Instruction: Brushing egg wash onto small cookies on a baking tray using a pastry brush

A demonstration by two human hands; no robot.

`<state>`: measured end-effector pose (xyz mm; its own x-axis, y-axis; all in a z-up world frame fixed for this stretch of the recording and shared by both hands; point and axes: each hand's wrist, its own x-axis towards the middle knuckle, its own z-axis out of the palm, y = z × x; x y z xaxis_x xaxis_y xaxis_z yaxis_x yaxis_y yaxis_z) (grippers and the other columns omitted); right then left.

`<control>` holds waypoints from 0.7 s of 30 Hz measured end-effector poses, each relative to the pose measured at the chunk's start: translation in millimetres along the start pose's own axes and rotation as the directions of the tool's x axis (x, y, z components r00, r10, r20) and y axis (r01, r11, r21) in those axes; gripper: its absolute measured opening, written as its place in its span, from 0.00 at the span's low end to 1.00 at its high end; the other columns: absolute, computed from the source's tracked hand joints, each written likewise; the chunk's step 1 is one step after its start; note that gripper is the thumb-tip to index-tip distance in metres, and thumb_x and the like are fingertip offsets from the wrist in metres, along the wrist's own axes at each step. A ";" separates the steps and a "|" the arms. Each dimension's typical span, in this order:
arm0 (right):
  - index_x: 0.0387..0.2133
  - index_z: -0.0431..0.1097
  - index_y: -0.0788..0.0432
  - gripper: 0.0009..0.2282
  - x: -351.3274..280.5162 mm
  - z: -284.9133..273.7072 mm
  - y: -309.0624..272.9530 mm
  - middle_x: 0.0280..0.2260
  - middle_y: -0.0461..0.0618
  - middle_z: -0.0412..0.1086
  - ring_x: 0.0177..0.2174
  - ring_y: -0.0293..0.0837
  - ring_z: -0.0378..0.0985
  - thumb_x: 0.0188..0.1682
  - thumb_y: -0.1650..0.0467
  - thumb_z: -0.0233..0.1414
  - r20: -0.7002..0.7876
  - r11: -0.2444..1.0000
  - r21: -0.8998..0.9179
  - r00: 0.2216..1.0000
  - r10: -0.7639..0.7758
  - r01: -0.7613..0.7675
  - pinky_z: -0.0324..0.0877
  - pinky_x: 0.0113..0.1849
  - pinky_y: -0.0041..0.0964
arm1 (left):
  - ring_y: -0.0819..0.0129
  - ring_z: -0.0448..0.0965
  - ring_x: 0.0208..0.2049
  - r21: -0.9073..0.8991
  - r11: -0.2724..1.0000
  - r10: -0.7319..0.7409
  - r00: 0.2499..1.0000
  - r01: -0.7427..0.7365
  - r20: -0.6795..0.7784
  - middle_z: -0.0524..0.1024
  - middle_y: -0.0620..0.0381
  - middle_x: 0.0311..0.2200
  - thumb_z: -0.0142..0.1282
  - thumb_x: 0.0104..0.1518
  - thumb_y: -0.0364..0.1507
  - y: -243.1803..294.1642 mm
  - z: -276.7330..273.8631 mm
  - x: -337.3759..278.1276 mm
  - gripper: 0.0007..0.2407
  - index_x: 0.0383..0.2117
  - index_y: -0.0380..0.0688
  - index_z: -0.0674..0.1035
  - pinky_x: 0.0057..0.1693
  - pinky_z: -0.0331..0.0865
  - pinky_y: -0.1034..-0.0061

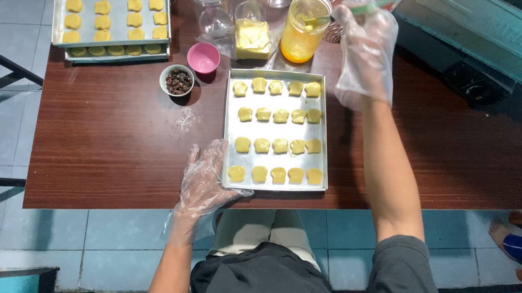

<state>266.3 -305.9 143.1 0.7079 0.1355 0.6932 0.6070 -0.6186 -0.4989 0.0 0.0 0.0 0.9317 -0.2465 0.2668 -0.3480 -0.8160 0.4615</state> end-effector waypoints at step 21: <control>0.46 0.74 0.64 0.44 44.4 72.1 48.0 0.46 0.63 0.74 0.53 0.60 0.73 0.57 0.36 0.29 0.648 0.840 -0.543 0.631 0.427 -0.011 0.38 0.63 0.67 | 0.56 0.67 0.65 0.027 0.998 -0.053 0.999 0.053 -0.004 0.72 0.43 0.59 0.69 0.36 0.59 -0.7 1.1 4.5 0.49 0.65 0.41 0.67 0.71 0.46 0.44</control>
<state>353.0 -273.8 112.4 0.9397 0.3228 -0.1129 0.3059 -0.9410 -0.1445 4.6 -1.2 -0.1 0.9485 -0.2007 0.2451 -0.2949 -0.8419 0.4518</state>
